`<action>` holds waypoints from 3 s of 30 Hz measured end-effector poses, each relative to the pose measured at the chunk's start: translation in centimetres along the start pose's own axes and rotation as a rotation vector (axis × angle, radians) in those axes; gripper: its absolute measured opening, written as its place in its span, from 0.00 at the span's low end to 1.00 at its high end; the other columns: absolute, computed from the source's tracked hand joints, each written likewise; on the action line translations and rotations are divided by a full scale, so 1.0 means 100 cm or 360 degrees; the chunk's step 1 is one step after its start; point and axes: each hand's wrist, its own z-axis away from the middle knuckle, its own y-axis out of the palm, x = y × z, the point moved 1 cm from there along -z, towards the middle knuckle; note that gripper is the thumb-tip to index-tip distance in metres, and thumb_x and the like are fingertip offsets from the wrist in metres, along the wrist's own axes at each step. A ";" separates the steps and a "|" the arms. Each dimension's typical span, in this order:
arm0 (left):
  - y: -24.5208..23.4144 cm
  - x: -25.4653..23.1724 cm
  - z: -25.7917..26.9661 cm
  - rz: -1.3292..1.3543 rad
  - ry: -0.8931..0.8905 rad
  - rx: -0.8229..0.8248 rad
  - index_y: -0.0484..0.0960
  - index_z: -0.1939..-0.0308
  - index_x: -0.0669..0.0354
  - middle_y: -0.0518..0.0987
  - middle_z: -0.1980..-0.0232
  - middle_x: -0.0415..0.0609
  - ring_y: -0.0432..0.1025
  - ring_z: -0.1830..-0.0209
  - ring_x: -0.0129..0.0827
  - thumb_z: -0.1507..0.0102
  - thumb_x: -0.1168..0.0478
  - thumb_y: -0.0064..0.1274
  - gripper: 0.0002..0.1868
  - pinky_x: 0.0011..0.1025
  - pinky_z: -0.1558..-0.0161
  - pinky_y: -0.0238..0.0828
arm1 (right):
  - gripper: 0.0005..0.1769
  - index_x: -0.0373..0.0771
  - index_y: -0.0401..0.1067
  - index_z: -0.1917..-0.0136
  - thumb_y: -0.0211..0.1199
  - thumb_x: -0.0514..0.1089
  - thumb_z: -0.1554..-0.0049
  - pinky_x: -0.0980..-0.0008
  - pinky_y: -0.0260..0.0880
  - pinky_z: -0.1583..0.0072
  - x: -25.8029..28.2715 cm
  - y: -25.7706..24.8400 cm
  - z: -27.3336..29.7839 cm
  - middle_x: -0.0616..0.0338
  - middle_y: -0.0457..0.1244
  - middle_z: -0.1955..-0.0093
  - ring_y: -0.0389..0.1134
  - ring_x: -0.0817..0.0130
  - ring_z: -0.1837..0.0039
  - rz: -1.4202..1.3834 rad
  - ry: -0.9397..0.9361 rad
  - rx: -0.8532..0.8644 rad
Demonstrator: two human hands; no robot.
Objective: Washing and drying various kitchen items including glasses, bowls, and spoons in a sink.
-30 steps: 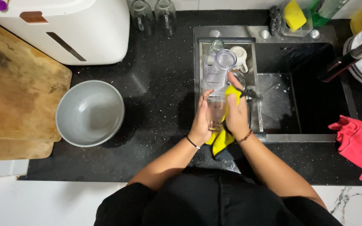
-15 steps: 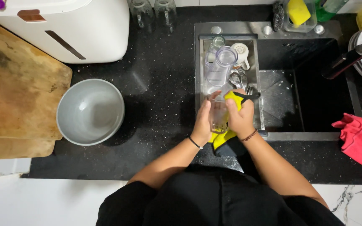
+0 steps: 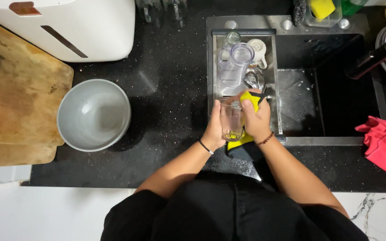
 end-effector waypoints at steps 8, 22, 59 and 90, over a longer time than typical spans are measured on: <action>0.009 -0.005 0.008 -0.1535 0.0745 -0.0226 0.68 0.35 0.61 0.72 0.39 0.51 0.67 0.35 0.36 0.25 0.39 0.37 0.29 0.34 0.31 0.62 | 0.16 0.39 0.75 0.48 0.69 0.48 0.47 0.51 0.61 0.36 0.066 0.019 0.006 0.52 0.67 0.50 0.64 0.50 0.42 0.1101 -0.0806 0.0145; 0.003 0.002 0.011 -0.1475 0.0631 -0.0310 0.73 0.40 0.61 0.76 0.44 0.49 0.71 0.42 0.35 0.23 0.37 0.33 0.30 0.34 0.38 0.69 | 0.15 0.37 0.74 0.48 0.68 0.47 0.44 0.56 0.62 0.39 0.053 0.013 0.007 0.51 0.66 0.50 0.64 0.54 0.43 0.1077 -0.0574 0.0065; 0.015 -0.002 0.011 -0.0366 0.0201 0.0002 0.66 0.34 0.60 0.72 0.38 0.50 0.68 0.36 0.33 0.33 0.59 0.56 0.26 0.34 0.34 0.67 | 0.26 0.32 0.64 0.33 0.45 0.56 0.30 0.61 0.64 0.31 0.007 0.014 0.010 0.47 0.65 0.35 0.66 0.61 0.34 -0.0787 0.0459 0.0010; 0.039 -0.099 0.074 -0.0243 0.0194 -0.0154 0.65 0.32 0.52 0.81 0.47 0.52 0.75 0.58 0.31 0.33 0.41 0.53 0.32 0.30 0.60 0.75 | 0.27 0.49 0.62 0.23 0.53 0.33 0.33 0.58 0.62 0.25 0.039 -0.019 0.077 0.47 0.61 0.24 0.63 0.55 0.24 0.0609 -0.0368 -0.0407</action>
